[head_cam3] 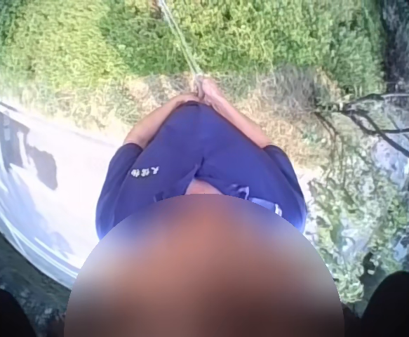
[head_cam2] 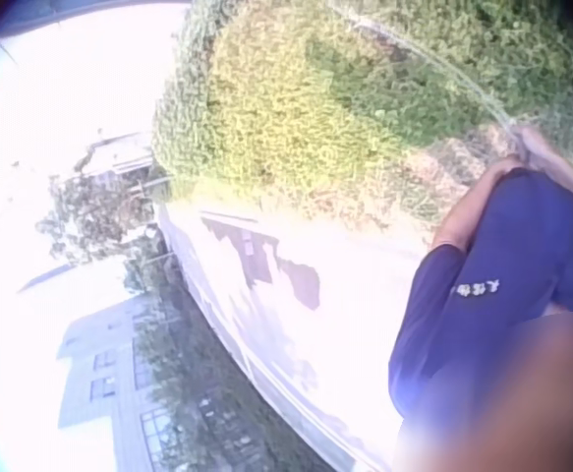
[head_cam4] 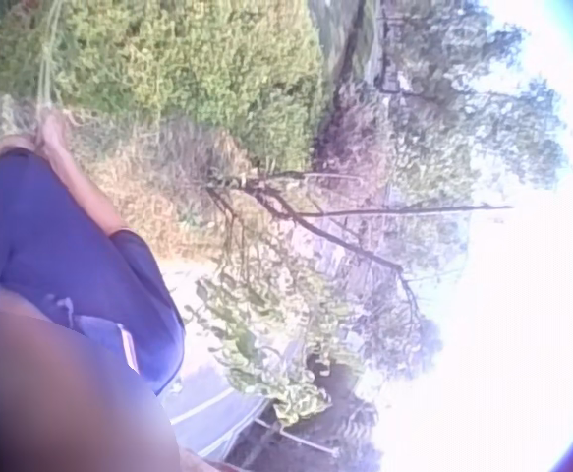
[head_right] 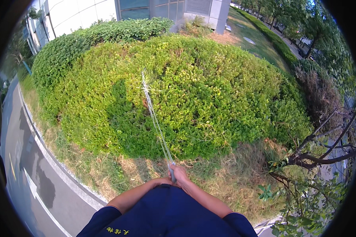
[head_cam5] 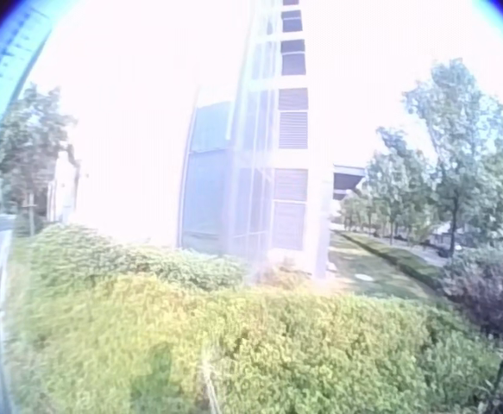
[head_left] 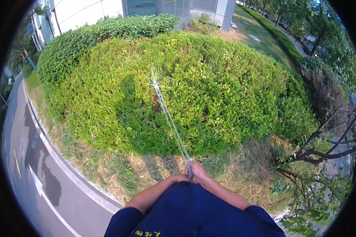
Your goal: The person holds a hose and sprays water onto a large green bush along a roadside. The person moves the hose back and forth to cover different parts of the bush, then repositions the hose to water a nearby tree.
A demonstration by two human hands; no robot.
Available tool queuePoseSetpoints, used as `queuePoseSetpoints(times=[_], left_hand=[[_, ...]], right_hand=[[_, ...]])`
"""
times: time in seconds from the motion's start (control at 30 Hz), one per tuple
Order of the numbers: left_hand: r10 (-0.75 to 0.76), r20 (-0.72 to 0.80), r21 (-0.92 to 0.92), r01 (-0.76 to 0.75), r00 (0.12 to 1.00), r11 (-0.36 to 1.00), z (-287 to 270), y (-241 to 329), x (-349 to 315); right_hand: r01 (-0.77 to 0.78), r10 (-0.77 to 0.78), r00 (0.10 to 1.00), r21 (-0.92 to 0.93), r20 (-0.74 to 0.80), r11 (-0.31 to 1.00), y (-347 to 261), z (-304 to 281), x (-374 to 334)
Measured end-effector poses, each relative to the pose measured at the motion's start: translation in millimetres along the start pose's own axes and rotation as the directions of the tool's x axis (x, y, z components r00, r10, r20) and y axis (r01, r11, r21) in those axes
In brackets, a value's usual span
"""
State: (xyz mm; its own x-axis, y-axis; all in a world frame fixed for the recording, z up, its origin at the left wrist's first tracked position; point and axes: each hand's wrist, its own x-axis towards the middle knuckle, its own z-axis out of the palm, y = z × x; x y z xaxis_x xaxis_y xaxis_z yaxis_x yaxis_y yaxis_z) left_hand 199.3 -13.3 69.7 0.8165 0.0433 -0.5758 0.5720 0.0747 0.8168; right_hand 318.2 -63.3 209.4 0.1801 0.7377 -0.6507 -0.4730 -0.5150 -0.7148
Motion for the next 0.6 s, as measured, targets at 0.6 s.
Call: queuePoseSetpoints(times=[0.6], left_hand=[[-0.038,-0.096,-0.034,0.034,0.995,0.999,9,-23,28]], right_hand=[[0.118,-0.071,0.982,0.267,-0.177,0.956,8,-23,-8]])
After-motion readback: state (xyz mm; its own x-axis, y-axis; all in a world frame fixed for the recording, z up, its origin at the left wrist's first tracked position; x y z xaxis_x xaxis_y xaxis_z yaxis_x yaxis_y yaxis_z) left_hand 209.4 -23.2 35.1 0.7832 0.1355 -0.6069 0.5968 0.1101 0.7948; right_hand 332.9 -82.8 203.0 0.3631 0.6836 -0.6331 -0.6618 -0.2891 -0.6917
